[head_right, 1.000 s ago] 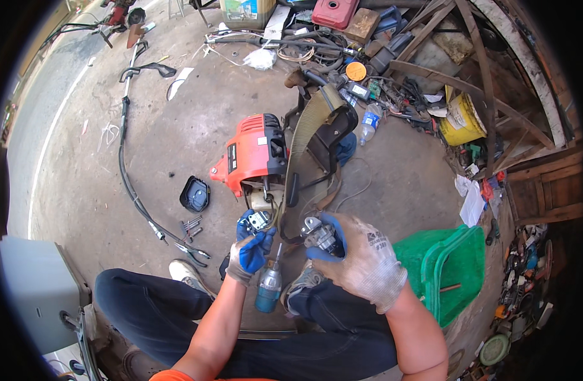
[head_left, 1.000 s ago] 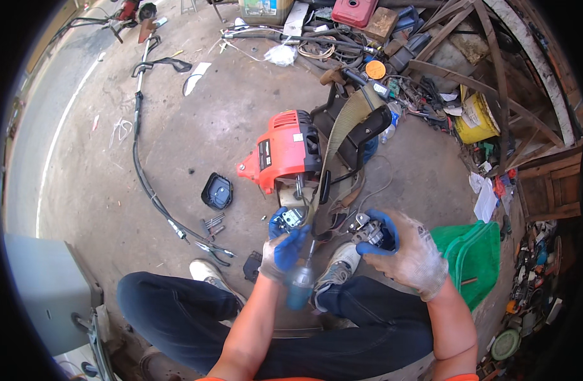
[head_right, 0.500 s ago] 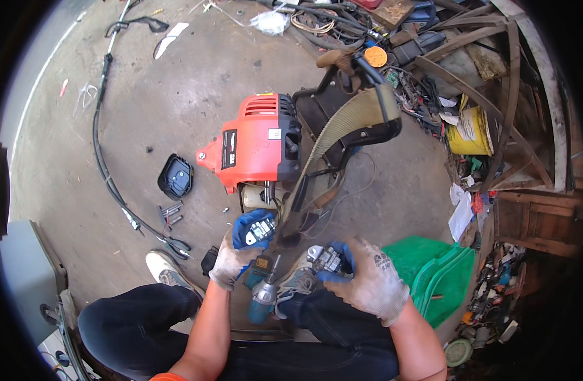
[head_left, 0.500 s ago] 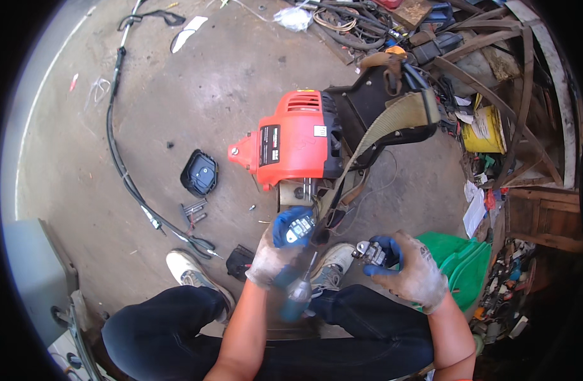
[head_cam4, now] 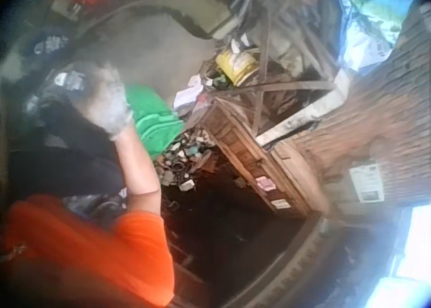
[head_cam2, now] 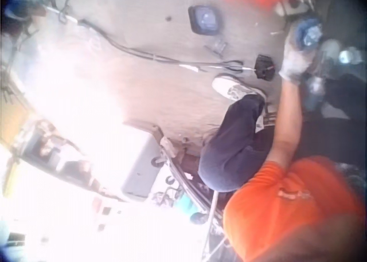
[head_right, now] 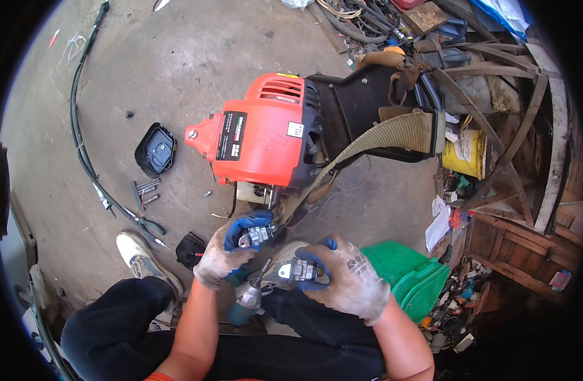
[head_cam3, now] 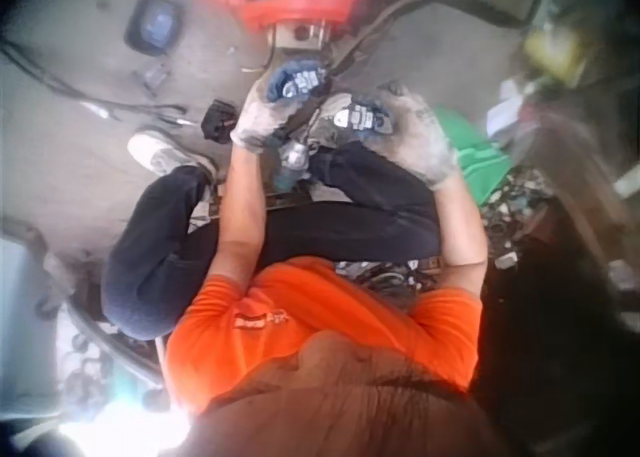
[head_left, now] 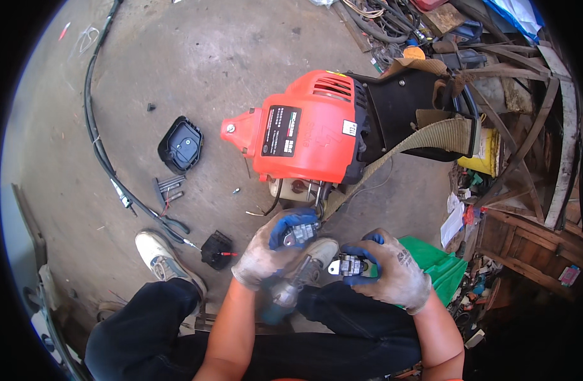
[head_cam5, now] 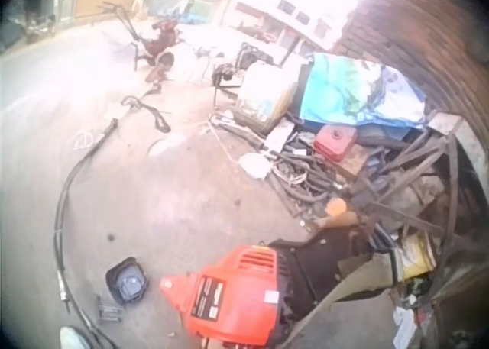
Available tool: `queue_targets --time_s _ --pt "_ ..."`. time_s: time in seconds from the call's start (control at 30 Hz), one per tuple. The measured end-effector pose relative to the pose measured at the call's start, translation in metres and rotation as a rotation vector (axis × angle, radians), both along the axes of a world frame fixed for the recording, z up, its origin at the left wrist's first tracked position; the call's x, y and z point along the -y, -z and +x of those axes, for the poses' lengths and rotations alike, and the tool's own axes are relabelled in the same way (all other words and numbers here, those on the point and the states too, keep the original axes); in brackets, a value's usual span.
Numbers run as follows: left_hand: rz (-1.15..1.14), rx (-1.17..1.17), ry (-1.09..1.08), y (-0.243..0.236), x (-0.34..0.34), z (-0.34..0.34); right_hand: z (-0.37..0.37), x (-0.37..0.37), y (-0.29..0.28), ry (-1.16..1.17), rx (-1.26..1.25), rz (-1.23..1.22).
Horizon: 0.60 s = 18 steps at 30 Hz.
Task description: The person disassembles a small red engine using a cordless impact driver and pliers, removes the carburetor, and compares it with another unit. They manipulate the engine housing, pull the starter cord, and handle small components on the floor.
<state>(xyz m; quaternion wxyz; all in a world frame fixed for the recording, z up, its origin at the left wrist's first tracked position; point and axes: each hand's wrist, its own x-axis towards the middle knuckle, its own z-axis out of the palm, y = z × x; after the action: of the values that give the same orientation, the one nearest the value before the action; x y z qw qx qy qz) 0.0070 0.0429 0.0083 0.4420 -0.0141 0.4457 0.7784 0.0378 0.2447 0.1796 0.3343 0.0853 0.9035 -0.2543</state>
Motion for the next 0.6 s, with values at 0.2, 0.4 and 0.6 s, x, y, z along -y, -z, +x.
queue_targets --time_s 0.2,0.4,0.6 --pt "0.053 0.087 0.047 0.005 0.005 -0.005 0.000 0.004 0.009 0.188 0.197 -0.069" --pt "0.169 0.173 -0.009 0.017 0.002 0.002 0.005 0.010 0.024 0.000 0.031 -0.059" --pt "0.223 0.203 -0.020 0.015 0.002 -0.001 0.004 0.010 0.031 0.004 -0.006 -0.094"
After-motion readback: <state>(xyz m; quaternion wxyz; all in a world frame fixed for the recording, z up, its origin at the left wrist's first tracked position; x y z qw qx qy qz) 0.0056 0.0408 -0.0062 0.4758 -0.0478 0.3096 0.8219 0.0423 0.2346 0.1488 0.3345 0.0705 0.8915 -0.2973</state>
